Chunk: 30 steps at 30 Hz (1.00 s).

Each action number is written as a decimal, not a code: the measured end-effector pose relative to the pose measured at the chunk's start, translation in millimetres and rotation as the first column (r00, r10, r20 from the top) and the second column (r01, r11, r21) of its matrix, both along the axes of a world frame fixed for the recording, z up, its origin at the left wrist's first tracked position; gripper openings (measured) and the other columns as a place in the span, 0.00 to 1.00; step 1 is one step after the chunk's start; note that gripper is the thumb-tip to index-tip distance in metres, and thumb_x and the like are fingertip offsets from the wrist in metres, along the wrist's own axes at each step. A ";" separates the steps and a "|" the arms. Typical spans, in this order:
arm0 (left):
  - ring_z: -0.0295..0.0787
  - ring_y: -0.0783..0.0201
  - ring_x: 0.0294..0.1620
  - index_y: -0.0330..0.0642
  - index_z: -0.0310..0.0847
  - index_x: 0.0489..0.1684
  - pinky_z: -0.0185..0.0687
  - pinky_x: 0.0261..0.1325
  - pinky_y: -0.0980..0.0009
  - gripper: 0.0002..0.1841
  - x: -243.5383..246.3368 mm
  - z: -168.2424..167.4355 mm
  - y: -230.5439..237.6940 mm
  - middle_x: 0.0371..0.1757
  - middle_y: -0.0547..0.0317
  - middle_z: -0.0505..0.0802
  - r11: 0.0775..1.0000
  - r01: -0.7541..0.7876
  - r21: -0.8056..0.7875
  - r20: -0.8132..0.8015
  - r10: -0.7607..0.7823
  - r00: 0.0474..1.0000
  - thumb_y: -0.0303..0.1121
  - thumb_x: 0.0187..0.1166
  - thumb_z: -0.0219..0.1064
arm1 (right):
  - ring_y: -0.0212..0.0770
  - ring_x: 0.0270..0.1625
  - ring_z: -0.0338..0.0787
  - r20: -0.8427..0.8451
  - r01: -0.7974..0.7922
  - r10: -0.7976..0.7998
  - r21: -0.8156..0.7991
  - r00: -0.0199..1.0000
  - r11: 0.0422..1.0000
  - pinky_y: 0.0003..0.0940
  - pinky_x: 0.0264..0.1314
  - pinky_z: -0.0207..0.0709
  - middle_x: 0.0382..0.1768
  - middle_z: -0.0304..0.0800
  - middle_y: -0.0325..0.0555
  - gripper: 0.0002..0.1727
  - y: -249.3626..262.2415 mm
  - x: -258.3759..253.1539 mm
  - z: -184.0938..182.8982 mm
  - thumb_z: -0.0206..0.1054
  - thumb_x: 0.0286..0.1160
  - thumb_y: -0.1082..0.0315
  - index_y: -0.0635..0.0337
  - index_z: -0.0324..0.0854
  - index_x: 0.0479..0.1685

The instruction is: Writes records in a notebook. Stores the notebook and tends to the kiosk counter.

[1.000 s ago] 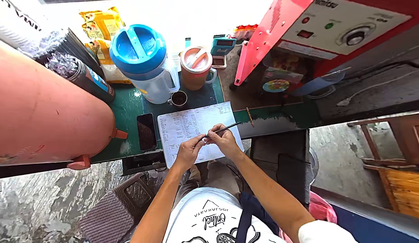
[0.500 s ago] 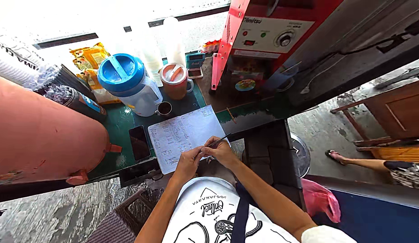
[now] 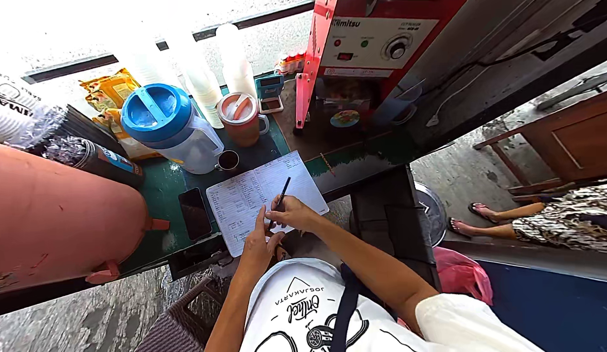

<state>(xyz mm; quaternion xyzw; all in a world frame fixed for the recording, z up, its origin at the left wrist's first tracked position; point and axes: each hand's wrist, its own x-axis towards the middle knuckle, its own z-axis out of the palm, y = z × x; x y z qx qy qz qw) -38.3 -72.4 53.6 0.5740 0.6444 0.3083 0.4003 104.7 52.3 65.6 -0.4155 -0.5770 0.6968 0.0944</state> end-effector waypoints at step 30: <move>0.91 0.50 0.42 0.33 0.88 0.46 0.84 0.53 0.44 0.17 -37.8 -45.7 -65.1 0.39 0.45 0.92 0.876 -0.441 -0.196 -0.245 0.392 0.887 0.42 0.83 0.67 | 0.68 0.57 0.89 0.551 -0.051 -0.234 0.452 0.801 0.890 0.69 0.59 0.80 0.55 0.88 0.68 0.31 84.7 44.4 -41.2 0.72 0.78 0.47 0.60 0.80 0.71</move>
